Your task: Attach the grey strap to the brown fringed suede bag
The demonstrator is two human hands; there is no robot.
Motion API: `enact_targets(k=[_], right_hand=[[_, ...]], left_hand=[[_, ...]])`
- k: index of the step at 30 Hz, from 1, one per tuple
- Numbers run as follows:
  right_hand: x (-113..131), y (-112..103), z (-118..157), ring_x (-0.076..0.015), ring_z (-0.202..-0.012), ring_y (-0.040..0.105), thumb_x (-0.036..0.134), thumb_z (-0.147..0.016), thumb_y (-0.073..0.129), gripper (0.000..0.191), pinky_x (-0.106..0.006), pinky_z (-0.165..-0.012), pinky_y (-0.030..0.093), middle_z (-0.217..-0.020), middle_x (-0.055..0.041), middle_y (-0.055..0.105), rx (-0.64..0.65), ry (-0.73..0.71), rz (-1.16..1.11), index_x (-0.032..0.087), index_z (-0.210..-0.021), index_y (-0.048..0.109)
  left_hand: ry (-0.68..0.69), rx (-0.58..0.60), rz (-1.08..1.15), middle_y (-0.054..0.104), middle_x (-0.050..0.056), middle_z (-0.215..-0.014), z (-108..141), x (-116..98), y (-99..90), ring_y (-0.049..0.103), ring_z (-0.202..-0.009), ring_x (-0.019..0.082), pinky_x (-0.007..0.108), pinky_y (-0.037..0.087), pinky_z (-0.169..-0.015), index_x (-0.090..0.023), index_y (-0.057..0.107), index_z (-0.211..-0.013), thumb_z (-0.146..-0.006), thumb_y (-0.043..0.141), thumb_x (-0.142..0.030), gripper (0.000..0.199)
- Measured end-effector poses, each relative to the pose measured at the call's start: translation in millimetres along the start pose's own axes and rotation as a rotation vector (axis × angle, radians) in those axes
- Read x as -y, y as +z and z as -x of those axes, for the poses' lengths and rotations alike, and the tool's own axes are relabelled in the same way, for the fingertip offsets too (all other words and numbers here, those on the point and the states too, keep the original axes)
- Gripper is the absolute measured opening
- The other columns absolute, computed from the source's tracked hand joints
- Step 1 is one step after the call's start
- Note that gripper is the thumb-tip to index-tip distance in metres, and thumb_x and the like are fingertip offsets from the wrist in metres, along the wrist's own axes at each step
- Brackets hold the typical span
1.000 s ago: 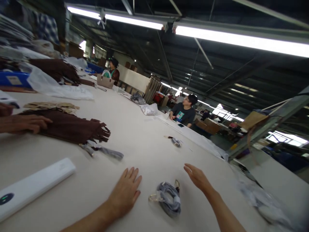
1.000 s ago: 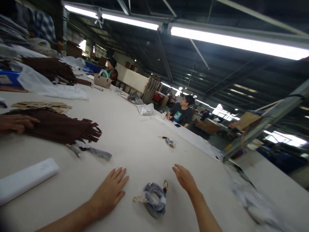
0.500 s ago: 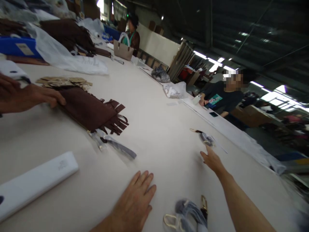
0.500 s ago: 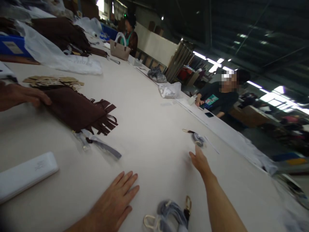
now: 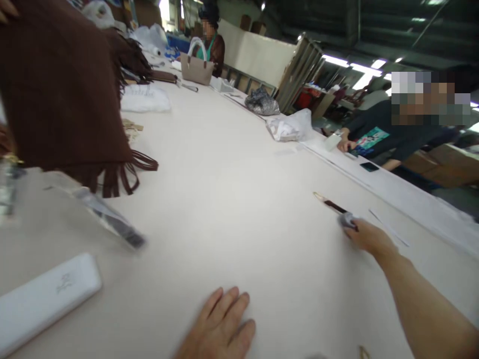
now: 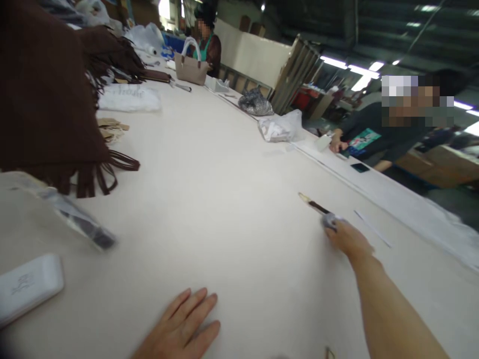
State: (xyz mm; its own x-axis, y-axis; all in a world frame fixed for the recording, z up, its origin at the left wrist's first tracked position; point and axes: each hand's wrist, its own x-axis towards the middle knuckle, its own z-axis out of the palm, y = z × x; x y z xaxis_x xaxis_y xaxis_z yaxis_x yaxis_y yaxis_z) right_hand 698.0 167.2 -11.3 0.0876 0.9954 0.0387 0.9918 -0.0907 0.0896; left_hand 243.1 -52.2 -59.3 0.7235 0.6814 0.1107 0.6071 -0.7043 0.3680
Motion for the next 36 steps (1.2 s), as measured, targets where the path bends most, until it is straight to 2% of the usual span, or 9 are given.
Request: enact_targets(k=[3, 9, 13, 17, 21, 26, 29, 33, 36], right_hand=[[28.5, -8.2, 60.2, -0.0312, -0.093, 0.061, 0.01, -0.091, 0.065, 0.01, -0.036, -0.075, 0.044, -0.102, -0.019, 0.064, 0.084, -0.074, 0.022, 0.005, -0.1, 0.065], [128.7, -43.7, 243.5, -0.0226, -0.083, 0.059, 0.017, -0.093, 0.053, 0.006, -0.032, -0.071, 0.043, -0.092, -0.0047, 0.059, 0.205, -0.317, -0.272, 0.02, -0.095, 0.058], [169.5, -83.3, 324.5, -0.0222, -0.081, 0.059, 0.02, -0.087, 0.048, 0.019, -0.032, -0.068, 0.043, -0.092, -0.0046, 0.063, 0.286, -0.334, -0.582, 0.021, -0.097, 0.064], [158.6, -138.5, 379.0, -0.0193, -0.077, 0.061, 0.034, -0.094, 0.046, 0.032, -0.03, -0.066, 0.046, -0.119, -0.008, 0.061, -0.053, -0.122, -0.714, 0.021, -0.118, 0.062], [132.3, -173.1, 450.6, -0.0194, -0.061, 0.059, 0.05, -0.091, 0.051, 0.036, -0.029, -0.059, 0.046, -0.073, -0.0008, 0.064, -0.391, 0.305, -0.637, 0.021, -0.105, 0.067], [139.3, -131.7, 531.1, -0.022, -0.062, 0.061, 0.053, -0.086, 0.048, 0.038, -0.033, -0.061, 0.046, -0.067, -0.0005, 0.063, -0.191, 0.489, -0.676, 0.021, -0.091, 0.067], [149.1, -94.2, 557.0, -0.0244, -0.064, 0.063, 0.053, -0.084, 0.04, 0.042, -0.037, -0.065, 0.047, -0.073, -0.003, 0.066, -0.104, 0.565, -0.644, 0.021, -0.092, 0.066], [144.0, -74.7, 565.2, -0.0304, -0.095, 0.062, 0.054, -0.085, 0.03, 0.053, -0.044, -0.086, 0.046, -0.101, -0.0122, 0.067, -0.407, 0.737, -0.374, 0.016, -0.102, 0.063], [126.8, -75.8, 550.5, -0.0359, -0.12, 0.048, 0.05, -0.087, 0.035, 0.06, -0.048, -0.101, 0.039, -0.128, -0.0216, 0.053, -0.37, 0.949, -0.208, 0.005, -0.123, 0.054]], left_hand=[[-0.083, 0.115, 0.139, 0.028, 0.01, -0.154, 1.2, -5.0, -13.7, 0.029, -0.141, 0.035, 0.058, 0.036, -0.115, -0.024, 0.047, -0.136, -0.082, 0.059, -0.02, 0.055], [-0.127, -0.045, 0.143, 0.03, 0.006, -0.155, 10.2, -14.5, -16.7, 0.027, -0.143, 0.027, 0.058, 0.028, -0.12, -0.023, 0.034, -0.146, -0.087, 0.043, -0.017, 0.06], [-0.086, -0.129, 0.084, 0.04, 0.008, -0.149, 10.5, -13.3, -10.0, 0.033, -0.141, 0.027, 0.056, 0.03, -0.12, -0.016, 0.041, -0.141, -0.087, 0.042, -0.017, 0.055], [-0.016, -0.214, 0.07, 0.049, 0.012, -0.142, 9.5, -6.6, -6.0, 0.04, -0.136, 0.028, 0.057, 0.034, -0.117, -0.012, 0.053, -0.131, -0.087, 0.034, -0.015, 0.048], [-0.009, -0.325, 0.199, 0.055, 0.019, -0.133, 3.6, 3.3, -5.6, 0.048, -0.128, 0.03, 0.056, 0.037, -0.115, -0.002, 0.056, -0.124, -0.086, 0.027, -0.017, 0.051], [-0.018, -0.59, 0.405, 0.051, 0.02, -0.134, 4.2, -16.6, -21.9, 0.046, -0.127, 0.029, 0.053, 0.038, -0.115, -0.002, 0.053, -0.126, -0.084, 0.028, -0.017, 0.051], [0.272, -0.443, 0.449, 0.054, 0.014, -0.134, 24.1, -62.5, -33.6, 0.047, -0.126, 0.028, 0.053, 0.041, -0.111, -0.015, 0.056, -0.126, -0.093, 0.034, -0.025, 0.041], [0.852, 0.081, 0.414, 0.053, 0.003, -0.138, 57.5, -125.7, -37.4, 0.043, -0.131, 0.027, 0.049, 0.034, -0.115, -0.027, 0.063, -0.111, -0.093, 0.053, -0.031, 0.022], [0.883, 0.239, 0.375, 0.059, -0.002, -0.129, 64.8, -138.3, -33.4, 0.044, -0.13, 0.027, 0.049, 0.027, -0.118, -0.021, 0.063, -0.077, -0.092, 0.056, -0.024, 0.017]])
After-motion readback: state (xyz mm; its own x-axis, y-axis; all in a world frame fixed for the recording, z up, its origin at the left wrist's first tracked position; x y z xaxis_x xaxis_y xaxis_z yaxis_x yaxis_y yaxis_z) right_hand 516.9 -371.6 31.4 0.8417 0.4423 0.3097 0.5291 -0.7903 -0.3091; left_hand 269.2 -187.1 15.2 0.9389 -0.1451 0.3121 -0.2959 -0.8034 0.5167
